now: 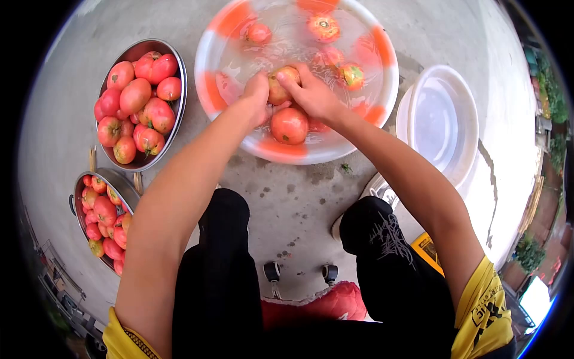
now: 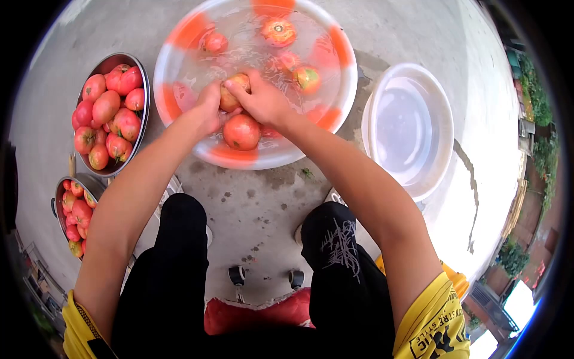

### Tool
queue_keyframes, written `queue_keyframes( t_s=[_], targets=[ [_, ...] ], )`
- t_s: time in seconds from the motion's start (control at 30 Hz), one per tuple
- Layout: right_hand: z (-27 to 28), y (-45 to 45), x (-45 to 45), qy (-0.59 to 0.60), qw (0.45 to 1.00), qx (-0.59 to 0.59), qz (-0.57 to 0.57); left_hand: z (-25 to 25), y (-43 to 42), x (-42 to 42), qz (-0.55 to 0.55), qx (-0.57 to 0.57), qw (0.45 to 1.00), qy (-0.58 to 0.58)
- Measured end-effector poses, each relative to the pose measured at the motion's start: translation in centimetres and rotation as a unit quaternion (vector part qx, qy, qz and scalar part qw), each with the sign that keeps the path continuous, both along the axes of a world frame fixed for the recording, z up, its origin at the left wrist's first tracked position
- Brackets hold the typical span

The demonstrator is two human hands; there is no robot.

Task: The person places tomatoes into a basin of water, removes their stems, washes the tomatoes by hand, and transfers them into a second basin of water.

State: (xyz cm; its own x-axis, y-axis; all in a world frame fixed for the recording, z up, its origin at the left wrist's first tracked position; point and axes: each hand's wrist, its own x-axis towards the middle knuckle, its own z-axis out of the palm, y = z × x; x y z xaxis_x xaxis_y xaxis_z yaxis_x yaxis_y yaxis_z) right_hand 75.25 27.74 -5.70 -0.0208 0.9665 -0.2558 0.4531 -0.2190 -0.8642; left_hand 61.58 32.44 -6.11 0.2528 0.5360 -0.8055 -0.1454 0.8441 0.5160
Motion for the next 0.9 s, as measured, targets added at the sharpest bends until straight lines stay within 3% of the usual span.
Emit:
queue_keyframes(
  t_s=[0.1, 0.17, 0.2, 0.23, 0.3, 0.37, 0.43, 0.47, 0.5, 0.57, 0.67, 0.7, 0.73, 0.83, 0.9],
  targets=[
    [1.1, -0.1, -0.5, -0.037, 0.999, -0.02, 0.035, 0.7, 0.3, -0.4, -0.049, -0.068, 0.994, 0.072],
    [0.7, 0.4, -0.3, -0.054, 0.998, -0.031, 0.02, 1.9, -0.2, 0.1, -0.027, -0.085, 0.996, -0.004],
    [-0.3, 1.5, 0.1, -0.059, 0.997, -0.04, 0.003, 1.0, -0.1, -0.7, -0.111, -0.023, 0.993, -0.009],
    [-0.9, 2.2, 0.3, -0.063, 0.997, -0.051, -0.014, 0.8, -0.4, -0.5, -0.112, -0.031, 0.993, -0.007],
    [-1.2, 2.7, 1.0, -0.081, 0.993, -0.082, -0.015, 0.7, -1.4, 0.3, -0.106, 0.119, 0.984, 0.086],
    [0.6, 2.9, 1.2, -0.103, 0.989, -0.106, -0.013, 1.2, -2.1, 0.7, -0.079, 0.141, 0.985, 0.057],
    [2.7, 2.7, 1.0, -0.026, 0.971, -0.224, -0.072, 0.3, -1.5, 0.6, -0.121, 0.269, 0.954, 0.056],
    [0.7, 2.6, 1.2, -0.057, 0.984, -0.146, -0.086, -0.2, -1.5, 0.6, -0.121, 0.267, 0.954, 0.056],
    [0.3, 2.2, 1.3, -0.058, 0.984, -0.147, -0.084, 1.1, -1.6, 0.9, -0.098, 0.206, 0.97, 0.085],
    [-0.1, 0.9, 1.3, -0.028, 0.999, -0.024, -0.012, 2.3, -1.5, 0.7, -0.075, 0.138, 0.981, 0.115],
    [0.4, -0.1, 0.5, -0.083, 0.996, -0.006, 0.019, 0.6, -0.3, -0.4, -0.063, 0.007, 0.996, 0.057],
    [0.7, 0.0, 0.2, -0.085, 0.996, 0.008, 0.021, 0.4, -0.4, -0.3, -0.064, 0.006, 0.996, 0.058],
    [1.6, -0.1, 0.0, 0.036, 0.999, -0.01, -0.016, 0.2, -0.4, -0.1, -0.049, 0.009, 0.997, 0.055],
    [0.4, 2.1, 0.8, 0.008, 0.993, -0.092, -0.069, 0.8, -1.1, 0.5, -0.063, 0.026, 0.994, 0.085],
    [-1.2, 2.8, 1.7, -0.009, 0.993, -0.109, -0.045, 0.9, -1.7, 0.9, -0.085, 0.113, 0.99, 0.021]
  ],
)
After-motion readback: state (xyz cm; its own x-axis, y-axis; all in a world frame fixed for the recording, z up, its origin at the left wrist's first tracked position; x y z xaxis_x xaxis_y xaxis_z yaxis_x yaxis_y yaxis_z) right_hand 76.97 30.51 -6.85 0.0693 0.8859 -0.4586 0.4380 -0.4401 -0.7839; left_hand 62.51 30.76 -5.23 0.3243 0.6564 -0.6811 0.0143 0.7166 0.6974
